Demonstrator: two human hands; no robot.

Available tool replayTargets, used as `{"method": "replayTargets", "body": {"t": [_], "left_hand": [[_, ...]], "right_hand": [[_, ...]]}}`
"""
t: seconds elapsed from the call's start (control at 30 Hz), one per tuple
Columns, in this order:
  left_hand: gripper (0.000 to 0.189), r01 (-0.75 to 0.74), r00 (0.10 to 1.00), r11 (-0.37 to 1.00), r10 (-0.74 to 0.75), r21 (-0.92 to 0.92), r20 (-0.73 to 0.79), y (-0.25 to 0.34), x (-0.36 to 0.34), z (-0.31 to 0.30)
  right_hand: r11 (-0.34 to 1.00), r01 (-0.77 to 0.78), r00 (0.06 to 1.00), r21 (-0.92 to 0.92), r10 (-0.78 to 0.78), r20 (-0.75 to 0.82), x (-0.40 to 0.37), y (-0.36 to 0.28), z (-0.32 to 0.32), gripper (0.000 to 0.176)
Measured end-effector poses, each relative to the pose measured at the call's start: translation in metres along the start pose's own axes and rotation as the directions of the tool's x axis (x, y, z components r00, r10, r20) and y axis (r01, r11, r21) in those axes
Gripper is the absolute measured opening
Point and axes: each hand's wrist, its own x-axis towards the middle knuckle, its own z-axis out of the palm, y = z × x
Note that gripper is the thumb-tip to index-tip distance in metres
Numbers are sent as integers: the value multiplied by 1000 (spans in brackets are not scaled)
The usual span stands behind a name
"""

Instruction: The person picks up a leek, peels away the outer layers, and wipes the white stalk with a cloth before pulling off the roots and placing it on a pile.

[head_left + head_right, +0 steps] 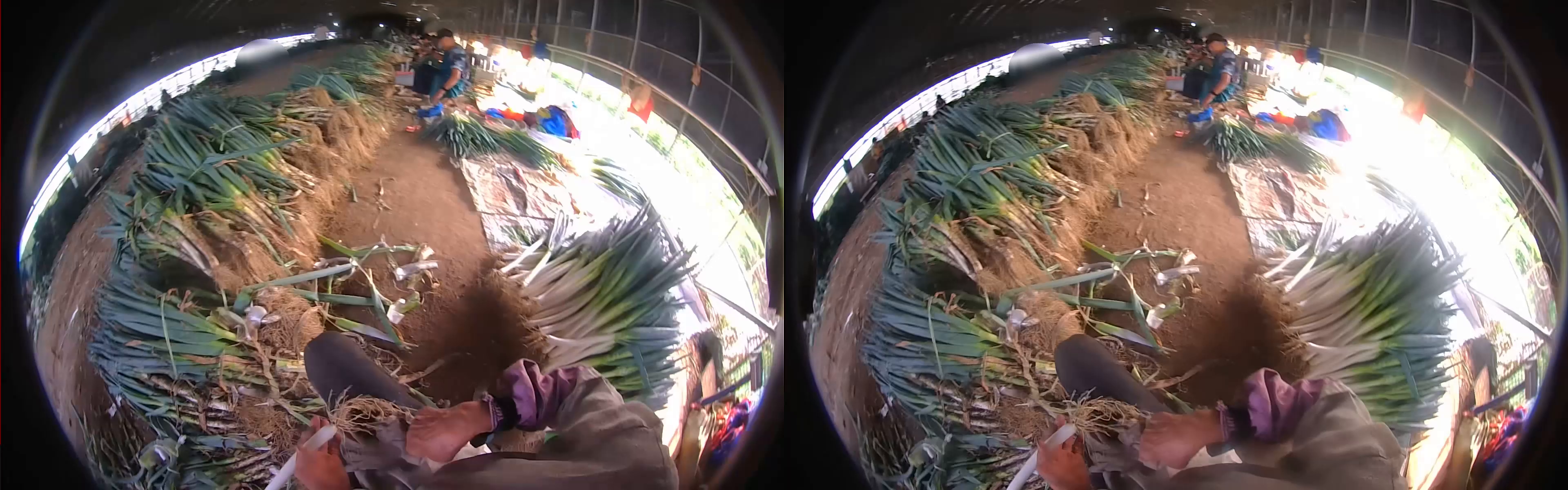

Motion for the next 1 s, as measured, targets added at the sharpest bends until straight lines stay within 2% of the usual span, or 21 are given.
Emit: {"method": "replayTargets", "body": {"t": [0.03,0.07,0.1,0.13,0.17,0.23,0.27,0.3,0.37,0.43,0.47,0.53,0.6,0.63,0.7,0.77,0.8,0.87,0.9,0.97,1.0], "left_hand": [[18,94,994,995,-95,18,56,4,-5,-4],[20,-5,1000,918,1,397,9,6,-11,-9],[22,78,997,982,-72,174,-43,-7,-20,-4],[25,151,985,986,-156,-67,-75,-26,-30,7],[28,205,966,929,-242,-308,-88,-37,-33,14],[30,192,978,974,-200,-123,-54,-46,-34,14],[29,195,979,980,-196,-25,-52,-61,-38,20],[28,193,981,978,-190,75,-45,-68,-42,22],[29,208,975,976,-213,-71,-69,-42,-33,14],[29,209,968,951,-234,-226,-92,-8,-24,7],[28,266,946,875,-318,-405,-66,-3,-26,3],[28,345,886,616,-463,-708,28,0,-28,-1],[29,319,897,502,-434,-804,85,-8,-28,-4],[30,312,901,439,-419,-843,115,-13,-29,-7],[30,318,893,380,-427,-869,140,-19,-24,-12],[31,320,871,377,-477,-869,114,-27,-21,-17],[31,313,862,388,-499,-867,88,-31,-21,-19],[31,302,836,427,-549,-852,22,-40,-24,-25],[32,295,821,457,-570,-839,-22,-44,-26,-29],[32,271,784,521,-608,-809,-128,-54,-31,-41],[33,254,762,559,-618,-789,-193,-61,-34,-47]], "right_hand": [[999,-30,995,45,26,101,2,0,-5,15],[979,156,959,-129,-181,-217,-14,12,20,17],[996,53,998,-71,-55,-28,-15,12,20,17],[997,-63,983,-36,69,172,-16,10,19,18],[982,-185,912,-28,182,369,-18,8,16,18],[981,-64,995,-180,78,70,-23,-5,-14,25],[967,-53,989,-248,16,-149,-20,-8,-26,28],[949,-63,931,-310,-56,-361,-16,-12,-40,31],[956,-217,915,-195,130,-381,11,-23,-87,38],[949,-183,885,-256,46,-463,48,-11,-75,38],[943,-164,867,-291,-3,-498,66,-2,-63,38],[913,-126,856,-388,-97,-507,101,28,-16,39],[887,-104,807,-451,-189,-559,106,37,-9,37],[884,-105,756,-455,-226,-614,101,33,-18,35],[907,-96,818,-409,-162,-552,92,29,-43,34],[952,-107,963,-286,28,-267,86,30,-65,39],[956,-30,900,-291,-101,-424,90,38,-57,39],[934,116,652,-337,-328,-684,99,56,-29,41],[902,4,785,-431,-270,-557,98,55,-30,42],[910,-29,869,-414,-181,-460,95,54,-38,37],[931,-26,863,-363,-163,-479,94,49,-49,34]]}}
